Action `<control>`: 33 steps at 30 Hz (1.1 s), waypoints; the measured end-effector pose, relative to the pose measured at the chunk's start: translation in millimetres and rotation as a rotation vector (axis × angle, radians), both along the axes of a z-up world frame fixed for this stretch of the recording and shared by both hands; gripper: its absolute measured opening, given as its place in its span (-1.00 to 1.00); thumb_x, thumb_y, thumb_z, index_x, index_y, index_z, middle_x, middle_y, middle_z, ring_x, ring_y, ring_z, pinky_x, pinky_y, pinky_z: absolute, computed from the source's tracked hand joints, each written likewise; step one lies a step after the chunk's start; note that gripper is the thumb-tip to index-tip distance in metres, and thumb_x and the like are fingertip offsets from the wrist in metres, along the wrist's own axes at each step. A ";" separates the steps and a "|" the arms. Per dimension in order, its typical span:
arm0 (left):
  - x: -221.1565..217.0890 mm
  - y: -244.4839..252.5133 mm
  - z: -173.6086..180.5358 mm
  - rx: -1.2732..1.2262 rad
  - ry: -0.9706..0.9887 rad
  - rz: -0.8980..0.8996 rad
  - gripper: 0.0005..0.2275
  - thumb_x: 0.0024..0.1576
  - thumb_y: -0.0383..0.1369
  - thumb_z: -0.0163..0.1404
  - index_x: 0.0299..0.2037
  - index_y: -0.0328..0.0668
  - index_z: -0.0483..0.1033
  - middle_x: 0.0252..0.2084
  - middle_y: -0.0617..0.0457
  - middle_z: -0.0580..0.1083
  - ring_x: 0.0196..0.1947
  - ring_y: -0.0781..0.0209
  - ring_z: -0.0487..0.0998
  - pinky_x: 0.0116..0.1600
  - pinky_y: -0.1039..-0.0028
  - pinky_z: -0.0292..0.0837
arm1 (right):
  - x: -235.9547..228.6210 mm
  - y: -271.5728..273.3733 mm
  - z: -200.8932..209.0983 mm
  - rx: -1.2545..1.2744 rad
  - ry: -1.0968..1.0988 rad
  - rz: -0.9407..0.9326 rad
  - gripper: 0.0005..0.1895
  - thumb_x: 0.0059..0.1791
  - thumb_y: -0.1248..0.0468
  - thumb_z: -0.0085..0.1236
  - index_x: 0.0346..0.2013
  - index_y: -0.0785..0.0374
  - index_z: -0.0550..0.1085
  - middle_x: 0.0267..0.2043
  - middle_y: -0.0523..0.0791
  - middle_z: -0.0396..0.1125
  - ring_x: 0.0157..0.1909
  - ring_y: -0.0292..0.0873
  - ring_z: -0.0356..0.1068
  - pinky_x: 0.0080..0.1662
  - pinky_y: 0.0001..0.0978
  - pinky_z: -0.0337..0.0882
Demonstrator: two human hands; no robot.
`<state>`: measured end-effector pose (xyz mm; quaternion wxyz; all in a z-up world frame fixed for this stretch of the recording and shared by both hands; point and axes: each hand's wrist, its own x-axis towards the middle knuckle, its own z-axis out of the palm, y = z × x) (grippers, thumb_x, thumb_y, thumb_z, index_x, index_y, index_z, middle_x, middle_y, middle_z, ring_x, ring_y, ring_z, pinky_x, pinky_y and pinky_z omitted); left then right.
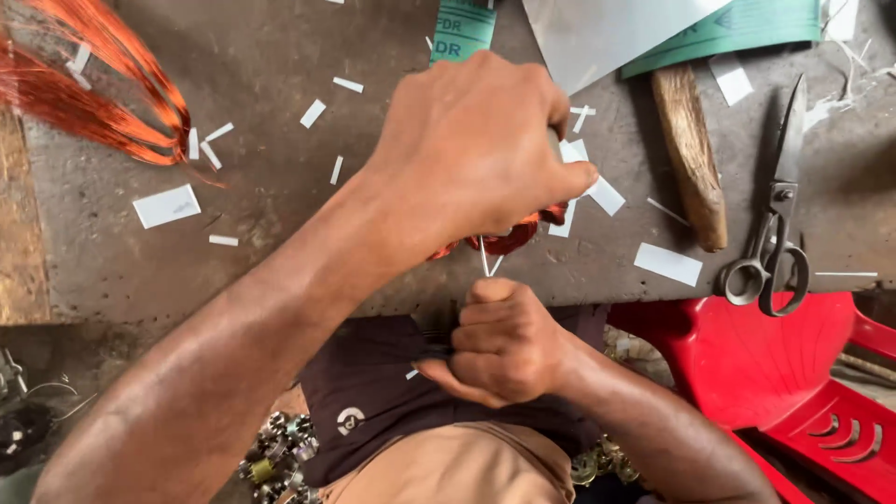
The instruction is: The person hand-winds orange enameled copper wire into the slots of a cylindrical motor stator, pressing each loop down into place with their fingers. They rotate the stator as they work, cut the wire with scissors, and continue winding a new bundle of wire into the slots.
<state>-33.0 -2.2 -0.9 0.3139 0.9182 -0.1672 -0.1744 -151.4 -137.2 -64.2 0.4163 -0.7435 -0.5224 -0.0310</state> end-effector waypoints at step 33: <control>13.1 -3.2 5.9 0.060 0.128 -0.066 -0.68 0.00 0.05 0.18 -0.30 0.05 0.73 -0.48 0.09 0.60 -0.42 0.11 0.65 -0.19 0.24 0.55 | 2.9 6.3 -3.3 0.126 0.063 -0.051 -0.43 -0.09 0.47 0.37 -0.79 0.13 0.17 -0.72 -0.19 0.10 -0.66 -0.17 0.10 -0.42 -0.24 0.08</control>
